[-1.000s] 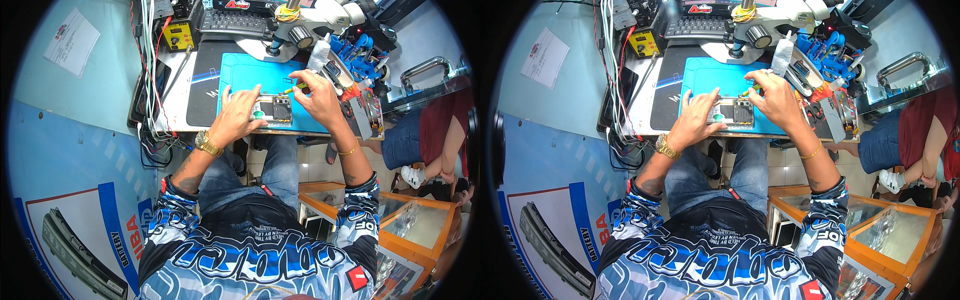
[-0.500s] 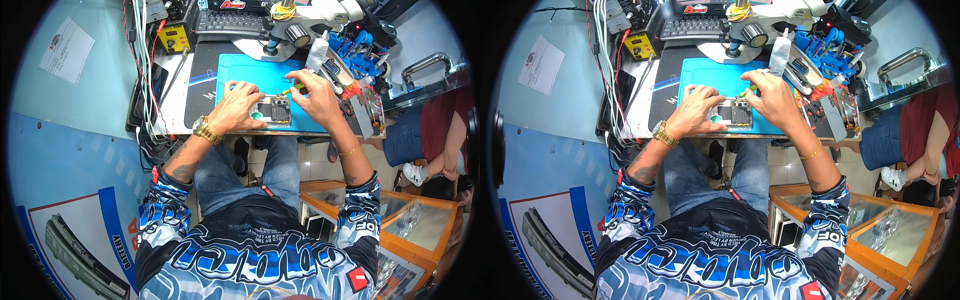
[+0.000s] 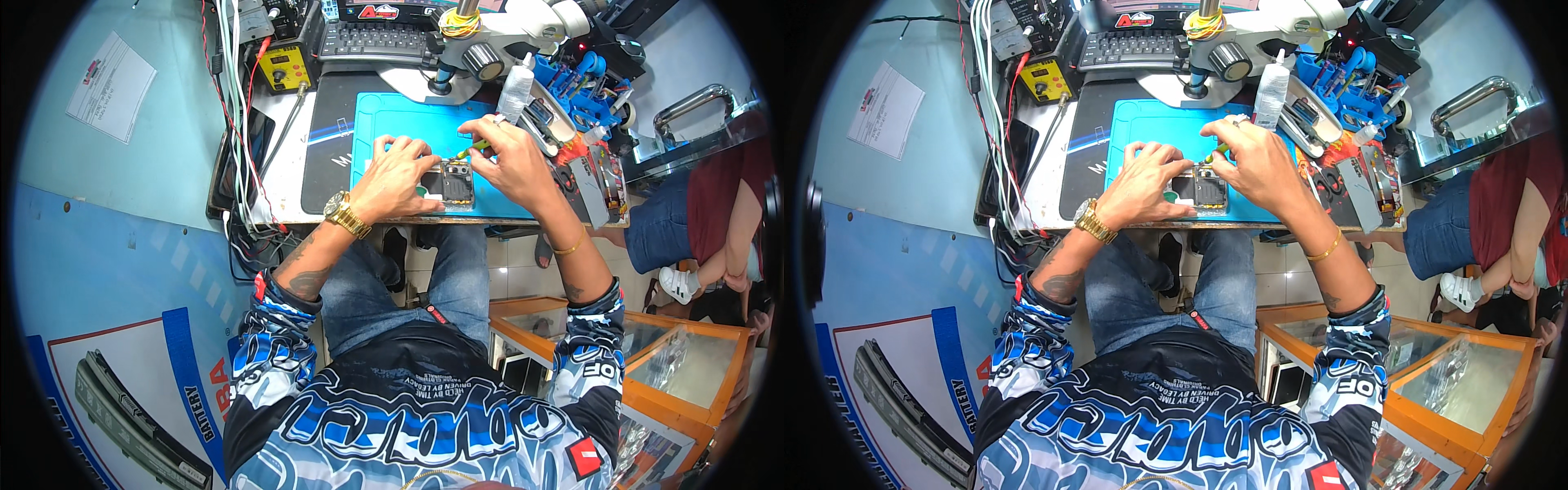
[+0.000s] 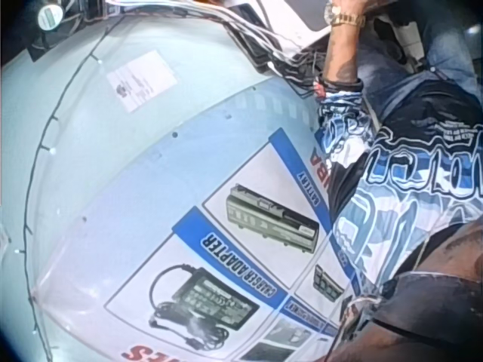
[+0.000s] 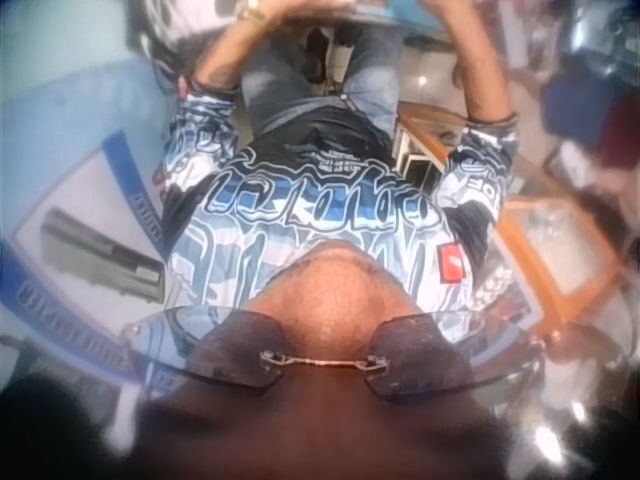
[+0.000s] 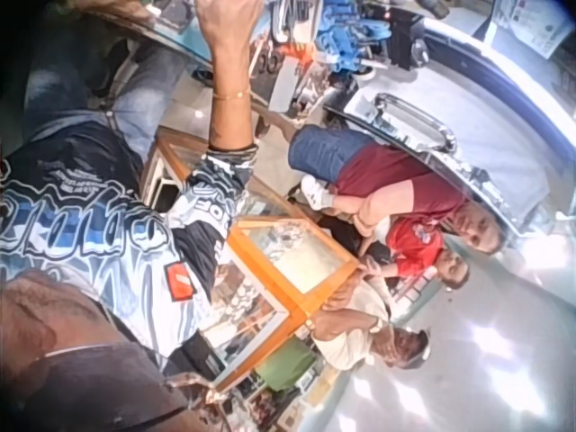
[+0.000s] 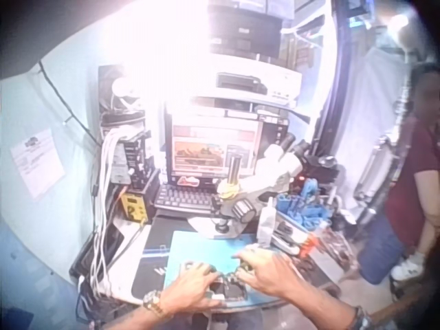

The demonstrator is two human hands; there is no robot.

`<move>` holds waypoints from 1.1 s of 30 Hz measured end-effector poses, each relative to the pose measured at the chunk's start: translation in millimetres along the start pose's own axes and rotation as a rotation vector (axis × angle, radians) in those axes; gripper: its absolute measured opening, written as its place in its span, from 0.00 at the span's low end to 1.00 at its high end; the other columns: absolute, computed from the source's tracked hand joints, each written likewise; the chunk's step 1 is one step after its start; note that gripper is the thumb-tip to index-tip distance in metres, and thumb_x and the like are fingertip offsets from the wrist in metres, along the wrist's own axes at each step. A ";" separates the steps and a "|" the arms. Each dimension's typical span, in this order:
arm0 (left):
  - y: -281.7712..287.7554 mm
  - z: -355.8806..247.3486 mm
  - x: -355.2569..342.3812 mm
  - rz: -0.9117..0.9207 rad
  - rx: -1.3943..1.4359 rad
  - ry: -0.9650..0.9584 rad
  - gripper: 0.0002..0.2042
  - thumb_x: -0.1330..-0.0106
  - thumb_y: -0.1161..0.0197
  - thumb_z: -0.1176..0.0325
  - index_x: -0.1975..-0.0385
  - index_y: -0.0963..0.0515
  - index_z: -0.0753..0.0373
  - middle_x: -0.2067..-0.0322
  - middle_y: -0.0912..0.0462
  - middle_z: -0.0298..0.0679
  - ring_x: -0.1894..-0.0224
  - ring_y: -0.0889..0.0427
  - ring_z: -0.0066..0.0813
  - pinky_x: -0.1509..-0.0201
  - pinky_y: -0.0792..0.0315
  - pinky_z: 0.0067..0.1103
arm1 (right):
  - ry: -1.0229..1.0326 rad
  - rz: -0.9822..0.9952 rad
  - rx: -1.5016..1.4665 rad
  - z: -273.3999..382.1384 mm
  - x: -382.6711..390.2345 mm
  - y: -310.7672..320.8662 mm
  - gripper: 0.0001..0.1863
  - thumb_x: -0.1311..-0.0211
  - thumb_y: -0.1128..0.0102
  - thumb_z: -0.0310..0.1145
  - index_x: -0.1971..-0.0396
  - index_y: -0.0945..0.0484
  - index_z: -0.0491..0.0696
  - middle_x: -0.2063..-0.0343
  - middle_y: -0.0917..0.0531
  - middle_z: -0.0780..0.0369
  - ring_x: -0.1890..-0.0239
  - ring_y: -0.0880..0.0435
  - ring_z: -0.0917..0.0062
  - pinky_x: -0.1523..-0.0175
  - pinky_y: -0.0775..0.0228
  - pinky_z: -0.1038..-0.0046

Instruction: The person disassembles a mobile phone by removing the back cover and internal components, and then proceeds to reassemble it using a screwdriver to secure the parts.

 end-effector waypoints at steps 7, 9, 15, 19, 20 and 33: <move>14.5 13.9 31.8 -0.131 -0.069 0.093 0.41 0.54 0.22 0.41 0.42 0.21 0.60 0.44 0.23 0.43 0.38 0.29 0.41 0.31 0.45 0.42 | 0.046 0.002 0.035 3.3 -1.2 1.4 0.15 0.41 0.34 0.25 0.53 0.21 0.46 0.65 0.17 0.56 0.65 0.16 0.62 0.59 0.24 0.65; 20.1 22.1 39.7 -0.089 -0.049 0.131 0.41 0.55 0.21 0.41 0.42 0.21 0.60 0.45 0.22 0.43 0.38 0.28 0.41 0.31 0.44 0.40 | 0.041 0.001 0.045 2.1 0.3 1.1 0.15 0.41 0.34 0.25 0.54 0.21 0.46 0.65 0.17 0.56 0.65 0.16 0.61 0.60 0.24 0.64; 21.8 36.1 46.0 -0.099 -0.033 0.081 0.42 0.56 0.21 0.38 0.43 0.20 0.60 0.49 0.21 0.40 0.41 0.28 0.40 0.33 0.44 0.39 | 0.044 0.035 0.119 2.7 -6.6 -3.9 0.13 0.39 0.35 0.28 0.55 0.21 0.46 0.63 0.16 0.56 0.64 0.15 0.61 0.59 0.24 0.63; 22.5 35.9 44.3 -0.094 -0.057 0.056 0.41 0.56 0.21 0.39 0.45 0.19 0.60 0.49 0.21 0.40 0.42 0.27 0.40 0.33 0.44 0.39 | 0.031 0.115 0.197 3.8 -16.5 -1.1 0.13 0.39 0.35 0.31 0.55 0.21 0.46 0.62 0.15 0.55 0.63 0.15 0.58 0.58 0.23 0.59; 22.8 35.2 43.8 -0.091 -0.060 0.062 0.41 0.56 0.21 0.39 0.45 0.19 0.61 0.49 0.21 0.40 0.42 0.27 0.40 0.33 0.44 0.40 | 0.043 0.126 0.186 5.0 -19.2 0.1 0.14 0.39 0.35 0.32 0.55 0.21 0.46 0.62 0.15 0.55 0.63 0.15 0.56 0.57 0.23 0.57; 40.5 49.7 56.0 -0.014 -0.046 0.135 0.40 0.59 0.18 0.43 0.45 0.19 0.59 0.50 0.22 0.38 0.42 0.28 0.38 0.34 0.41 0.35 | 0.048 0.172 0.189 6.0 -17.6 -2.0 0.12 0.37 0.37 0.32 0.55 0.22 0.47 0.65 0.16 0.54 0.62 0.15 0.57 0.57 0.23 0.57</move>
Point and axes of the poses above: each hand's wrist, its own x-axis away from the middle knuckle, its own y-axis out of the back of the hand, z = x × y, the point moved 4 cm from there along -x, towards the middle knuckle
